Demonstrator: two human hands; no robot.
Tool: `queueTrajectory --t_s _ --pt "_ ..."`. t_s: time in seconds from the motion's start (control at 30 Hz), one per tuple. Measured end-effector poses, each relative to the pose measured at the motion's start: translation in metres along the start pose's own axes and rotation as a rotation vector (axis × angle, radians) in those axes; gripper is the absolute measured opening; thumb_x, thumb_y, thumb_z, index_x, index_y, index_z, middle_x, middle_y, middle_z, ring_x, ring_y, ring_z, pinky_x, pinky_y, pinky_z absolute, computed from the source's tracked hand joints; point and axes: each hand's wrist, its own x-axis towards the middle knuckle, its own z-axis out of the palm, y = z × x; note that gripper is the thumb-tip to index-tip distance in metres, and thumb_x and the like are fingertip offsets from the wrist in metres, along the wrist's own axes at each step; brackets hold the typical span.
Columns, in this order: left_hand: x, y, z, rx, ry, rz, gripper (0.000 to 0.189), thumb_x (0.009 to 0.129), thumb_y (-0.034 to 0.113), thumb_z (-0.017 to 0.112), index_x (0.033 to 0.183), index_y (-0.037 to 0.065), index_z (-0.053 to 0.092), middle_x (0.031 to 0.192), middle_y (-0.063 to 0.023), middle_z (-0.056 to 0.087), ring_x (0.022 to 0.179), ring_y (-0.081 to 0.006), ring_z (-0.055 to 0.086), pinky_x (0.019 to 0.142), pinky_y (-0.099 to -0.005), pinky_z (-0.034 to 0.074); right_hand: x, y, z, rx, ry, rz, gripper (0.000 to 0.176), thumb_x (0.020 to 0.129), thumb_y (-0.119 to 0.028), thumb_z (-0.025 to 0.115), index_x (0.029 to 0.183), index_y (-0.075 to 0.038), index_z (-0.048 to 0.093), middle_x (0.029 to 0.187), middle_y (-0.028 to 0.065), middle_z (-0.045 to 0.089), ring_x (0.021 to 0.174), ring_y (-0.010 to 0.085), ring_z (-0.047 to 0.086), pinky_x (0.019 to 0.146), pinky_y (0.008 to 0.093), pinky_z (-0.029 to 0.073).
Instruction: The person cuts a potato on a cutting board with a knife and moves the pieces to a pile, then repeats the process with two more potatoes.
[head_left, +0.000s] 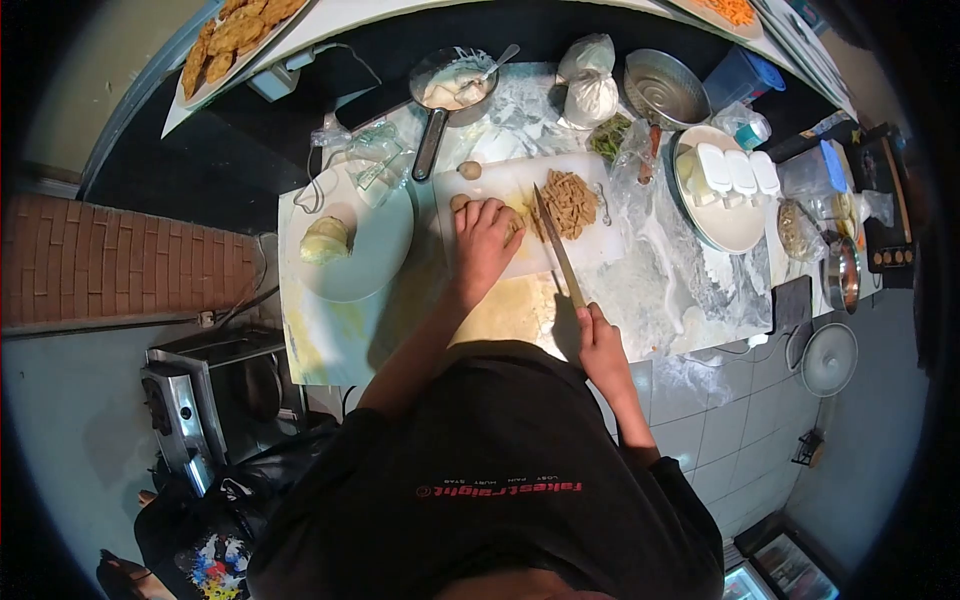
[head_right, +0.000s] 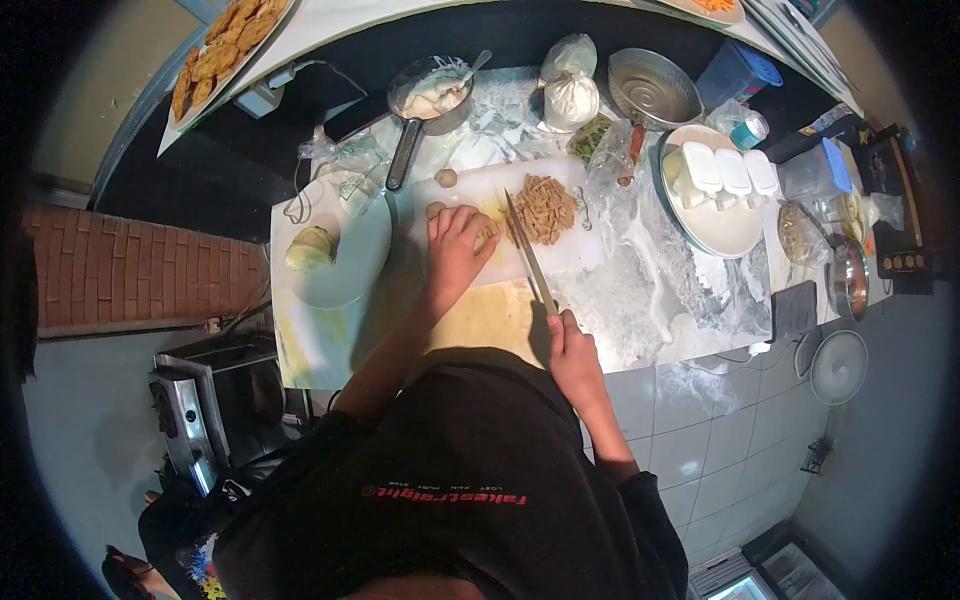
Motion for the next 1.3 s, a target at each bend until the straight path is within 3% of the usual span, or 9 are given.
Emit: queueTrajectory --t_s 0.2,0.47,0.7,0.77,1.1,1.17,1.3 --pt "-0.002 -0.006 -0.005 0.065 0.009 0.015 0.023 0.076 0.018 0.076 0.098 0.013 0.068 0.104 -0.0017 0.06 0.104 -0.0248 0.053 0.091 -0.0415 0.038 -0.001 0.004 0.001 -0.061 -0.05 0.049 0.041 0.107 -0.036 0.041 0.111 0.002 0.056 0.075 0.0325 0.063 0.081 0.0547 0.06 0.067 0.0589 0.046" --pt "-0.02 -0.011 0.0 -0.114 0.049 -0.004 0.02 0.077 0.011 0.072 0.097 0.015 0.07 0.104 -0.0018 0.059 0.104 -0.023 0.054 0.089 -0.0394 0.038 -0.002 0.003 0.012 -0.135 -0.088 0.025 0.045 0.106 -0.038 0.041 0.116 0.004 0.056 0.082 0.0341 0.065 0.084 0.054 0.062 0.072 0.0596 0.05" --pt "-0.01 -0.012 -0.008 -0.047 0.029 -0.019 0.012 0.083 0.012 0.07 0.095 0.012 0.068 0.111 -0.0045 0.059 0.108 -0.0255 0.054 0.09 -0.0413 0.038 0.006 0.002 0.013 -0.155 -0.085 0.01 0.046 0.106 -0.038 0.041 0.114 0.005 0.057 0.082 0.0338 0.065 0.085 0.0535 0.063 0.073 0.0593 0.05" --pt "-0.009 -0.013 -0.006 0.027 0.074 -0.018 0.014 0.083 0.015 0.072 0.094 0.011 0.066 0.11 -0.0046 0.059 0.108 -0.026 0.054 0.091 -0.0418 0.038 0.003 0.005 0.015 -0.133 -0.031 -0.001 0.048 0.106 -0.04 0.043 0.112 0.005 0.059 0.079 0.0353 0.062 0.084 0.0542 0.061 0.07 0.0563 0.047" --pt "-0.006 -0.001 -0.011 -0.062 0.013 -0.002 0.024 0.081 0.022 0.075 0.101 0.011 0.067 0.112 -0.0042 0.057 0.11 -0.0255 0.051 0.095 -0.0416 0.036 0.0 -0.004 0.012 -0.134 -0.054 0.032 0.049 0.107 -0.039 0.04 0.117 0.006 0.057 0.084 0.0354 0.065 0.087 0.0537 0.063 0.075 0.0591 0.05" --pt "-0.006 -0.001 -0.01 -0.082 -0.02 -0.018 0.024 0.081 0.022 0.077 0.101 0.012 0.068 0.116 -0.0044 0.058 0.112 -0.0261 0.052 0.096 -0.0418 0.036 0.001 -0.006 0.01 -0.121 -0.085 0.074 0.057 0.106 -0.042 0.042 0.124 0.01 0.057 0.087 0.0366 0.064 0.091 0.0528 0.063 0.079 0.0509 0.05" --pt "-0.007 -0.002 -0.01 -0.115 -0.019 -0.015 0.021 0.08 0.02 0.077 0.098 0.013 0.068 0.115 -0.0042 0.058 0.112 -0.0258 0.052 0.097 -0.0413 0.035 0.003 0.01 0.013 -0.022 -0.082 -0.014 0.052 0.107 -0.04 0.04 0.122 0.007 0.058 0.091 0.0367 0.064 0.096 0.0534 0.061 0.083 0.0551 0.05"
